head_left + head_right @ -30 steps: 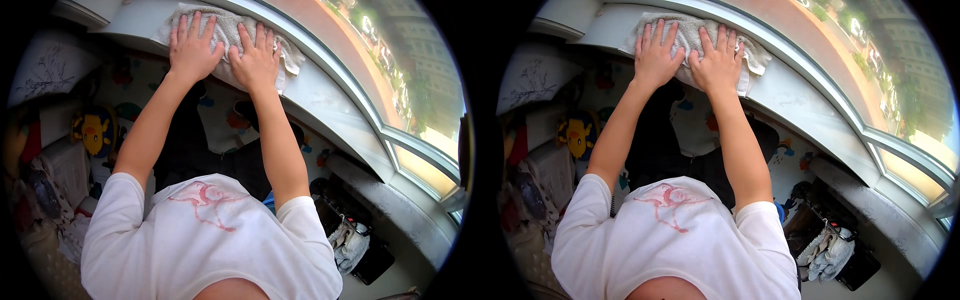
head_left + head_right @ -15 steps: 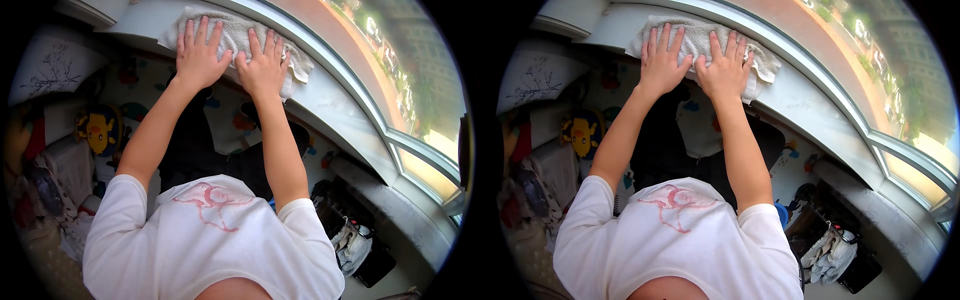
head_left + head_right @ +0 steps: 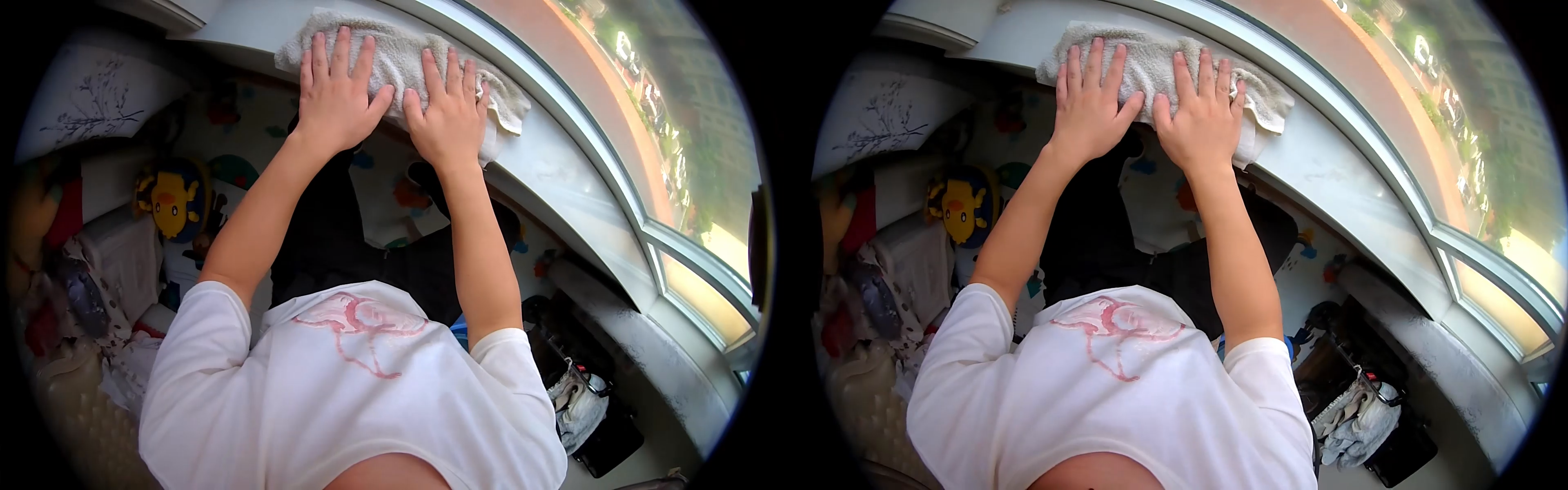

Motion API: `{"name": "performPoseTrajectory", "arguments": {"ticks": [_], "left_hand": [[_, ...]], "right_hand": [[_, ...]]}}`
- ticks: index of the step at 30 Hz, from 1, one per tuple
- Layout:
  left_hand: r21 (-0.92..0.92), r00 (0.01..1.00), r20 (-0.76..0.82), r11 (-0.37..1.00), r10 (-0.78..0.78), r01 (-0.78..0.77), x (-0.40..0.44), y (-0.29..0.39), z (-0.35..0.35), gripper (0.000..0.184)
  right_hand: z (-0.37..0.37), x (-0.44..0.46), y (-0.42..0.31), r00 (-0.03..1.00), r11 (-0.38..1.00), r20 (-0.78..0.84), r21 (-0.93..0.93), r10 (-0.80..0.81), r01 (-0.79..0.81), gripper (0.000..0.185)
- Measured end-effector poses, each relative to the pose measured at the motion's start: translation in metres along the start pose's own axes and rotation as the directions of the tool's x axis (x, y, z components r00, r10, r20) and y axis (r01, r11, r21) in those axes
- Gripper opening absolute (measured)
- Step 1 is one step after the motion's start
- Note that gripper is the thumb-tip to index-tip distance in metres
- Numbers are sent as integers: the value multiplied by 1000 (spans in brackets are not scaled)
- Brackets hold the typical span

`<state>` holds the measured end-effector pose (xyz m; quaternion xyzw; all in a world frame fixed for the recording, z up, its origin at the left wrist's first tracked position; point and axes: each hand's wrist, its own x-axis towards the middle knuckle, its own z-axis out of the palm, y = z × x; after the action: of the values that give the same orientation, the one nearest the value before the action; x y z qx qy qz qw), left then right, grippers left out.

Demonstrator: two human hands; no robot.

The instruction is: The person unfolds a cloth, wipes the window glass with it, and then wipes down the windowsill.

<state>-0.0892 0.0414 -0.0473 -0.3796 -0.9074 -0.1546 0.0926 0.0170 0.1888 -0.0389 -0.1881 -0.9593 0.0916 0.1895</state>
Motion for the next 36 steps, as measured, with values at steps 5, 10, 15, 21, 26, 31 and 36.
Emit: {"name": "performPoseTrajectory", "arguments": {"ticks": [5, 10, 15, 21, 26, 31, 36], "left_hand": [[117, 995, 14, 988, -103, 101, 38, -12, 22, 82], [56, 996, 17, 995, -89, 88, 26, -11, 12, 81], [60, 991, 97, 995, -90, 85, 3, -18, -7, 82], [117, 992, 83, 989, -100, 90, 37, -35, 15, 86], [116, 993, 34, 987, -114, 110, 37, -30, 13, 86], [38, 995, 19, 995, -95, 95, 1, -23, -10, 82], [38, 997, -49, 998, -56, 58, 12, -32, -3, 82]], "right_hand": [[18, 35, -2, 1000, 1000, -4, -9, -7, 7, 61], [16, 25, -5, 1000, 1000, -2, -12, -5, 5, 62], [11, 16, -12, 999, 999, 0, -29, -43, 43, 62], [17, 39, -13, 999, 998, 5, -48, -44, 44, 62], [22, 38, -14, 999, 997, -2, -65, -35, 35, 61], [9, 22, -15, 992, 993, 59, -39, -112, 115, 59], [12, 39, -5, 979, 982, 90, -22, -185, 187, 57]]}}
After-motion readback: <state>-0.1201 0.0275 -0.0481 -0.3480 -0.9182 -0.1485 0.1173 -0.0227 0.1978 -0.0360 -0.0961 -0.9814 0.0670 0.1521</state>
